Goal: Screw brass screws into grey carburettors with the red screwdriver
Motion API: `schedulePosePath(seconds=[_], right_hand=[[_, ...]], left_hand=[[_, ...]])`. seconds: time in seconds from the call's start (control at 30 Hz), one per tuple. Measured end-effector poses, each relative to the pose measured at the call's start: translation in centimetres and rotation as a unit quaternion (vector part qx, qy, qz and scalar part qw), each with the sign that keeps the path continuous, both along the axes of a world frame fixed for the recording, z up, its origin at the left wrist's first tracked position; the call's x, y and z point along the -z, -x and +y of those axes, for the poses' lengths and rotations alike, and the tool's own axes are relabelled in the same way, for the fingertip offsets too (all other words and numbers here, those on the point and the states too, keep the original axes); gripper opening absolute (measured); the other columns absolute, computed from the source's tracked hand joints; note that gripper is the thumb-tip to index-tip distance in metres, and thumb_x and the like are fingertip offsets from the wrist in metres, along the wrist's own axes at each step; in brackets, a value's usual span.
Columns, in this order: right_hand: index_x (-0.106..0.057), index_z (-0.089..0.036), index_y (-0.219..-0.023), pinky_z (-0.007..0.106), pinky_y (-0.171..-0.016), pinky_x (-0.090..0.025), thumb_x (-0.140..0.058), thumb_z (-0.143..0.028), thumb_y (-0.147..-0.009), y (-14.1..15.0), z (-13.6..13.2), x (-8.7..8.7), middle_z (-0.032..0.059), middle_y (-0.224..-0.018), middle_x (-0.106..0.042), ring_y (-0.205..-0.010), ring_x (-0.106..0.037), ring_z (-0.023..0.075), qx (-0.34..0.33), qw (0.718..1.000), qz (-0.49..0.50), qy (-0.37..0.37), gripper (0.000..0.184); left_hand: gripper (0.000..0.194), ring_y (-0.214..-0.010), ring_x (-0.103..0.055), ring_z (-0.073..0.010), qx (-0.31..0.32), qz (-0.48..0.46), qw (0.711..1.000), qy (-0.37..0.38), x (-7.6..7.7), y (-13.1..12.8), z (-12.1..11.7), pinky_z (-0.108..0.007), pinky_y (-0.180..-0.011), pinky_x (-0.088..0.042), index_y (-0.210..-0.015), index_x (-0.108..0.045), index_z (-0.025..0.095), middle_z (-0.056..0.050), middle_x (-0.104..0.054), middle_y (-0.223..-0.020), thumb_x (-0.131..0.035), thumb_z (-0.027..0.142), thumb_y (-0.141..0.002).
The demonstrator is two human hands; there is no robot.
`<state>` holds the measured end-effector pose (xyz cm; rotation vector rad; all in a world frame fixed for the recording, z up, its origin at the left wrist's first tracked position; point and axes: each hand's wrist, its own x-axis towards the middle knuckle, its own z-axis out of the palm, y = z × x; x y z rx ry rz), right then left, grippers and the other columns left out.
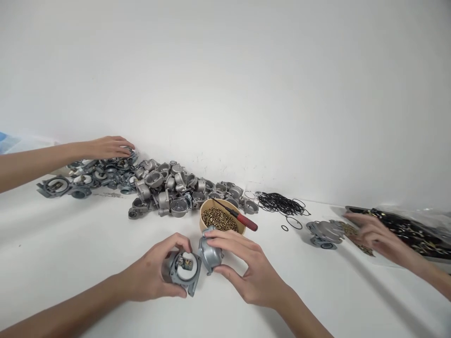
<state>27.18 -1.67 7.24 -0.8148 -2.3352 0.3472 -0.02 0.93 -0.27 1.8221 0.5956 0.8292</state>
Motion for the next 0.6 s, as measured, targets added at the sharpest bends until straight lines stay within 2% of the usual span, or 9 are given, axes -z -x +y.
schedulePosePath(seconds=[0.13,0.27,0.47,0.6], right_hand=[[-0.059,-0.03,-0.139,0.044,-0.111,-0.054,-0.068,-0.019,-0.097,0.0,0.1,0.1,0.0058,-0.138,-0.07,-0.131,-0.065,0.024,0.001,1.0,-0.007,0.004,0.044],[-0.059,-0.029,-0.138,0.044,-0.109,-0.055,-0.067,-0.019,-0.098,0.1,0.2,0.1,0.008,-0.137,-0.07,-0.13,-0.065,0.0243,0.0,1.0,-0.008,-0.002,0.042],[-0.059,-0.026,-0.138,0.041,-0.106,-0.055,-0.066,-0.018,-0.098,0.3,0.4,0.1,0.0078,-0.137,-0.07,-0.128,-0.066,0.0223,-0.01,1.0,-0.014,-0.012,0.041],[-0.059,-0.026,-0.139,0.04,-0.107,-0.054,-0.066,-0.018,-0.098,0.2,0.4,0.2,0.0073,-0.139,-0.069,-0.128,-0.065,0.0214,-0.01,1.0,-0.012,-0.011,0.042]], left_hand=[[0.05,-0.105,-0.059,-0.0264,0.008,0.012,0.995,-0.098,-0.1,0.7,1.0,-0.036,-0.092,-0.048,-0.111,-0.059,0.024,-0.008,-0.06,-0.117,-0.088,0.05,-0.08],[0.057,-0.102,-0.061,-0.0264,0.025,0.007,0.992,-0.127,-0.1,1.0,1.7,-0.036,-0.09,-0.048,-0.113,-0.061,0.023,-0.009,-0.063,-0.115,-0.088,0.058,-0.078],[0.039,-0.104,-0.065,-0.0249,0.053,-0.013,0.991,-0.126,-1.3,1.2,1.6,-0.036,-0.094,-0.049,-0.116,-0.065,0.023,-0.009,-0.066,-0.119,-0.085,0.04,-0.086],[0.04,-0.111,-0.066,-0.0263,0.059,0.009,0.987,-0.152,-1.8,1.0,1.0,-0.036,-0.099,-0.05,-0.123,-0.07,0.024,-0.01,-0.065,-0.124,-0.085,0.031,-0.086]])
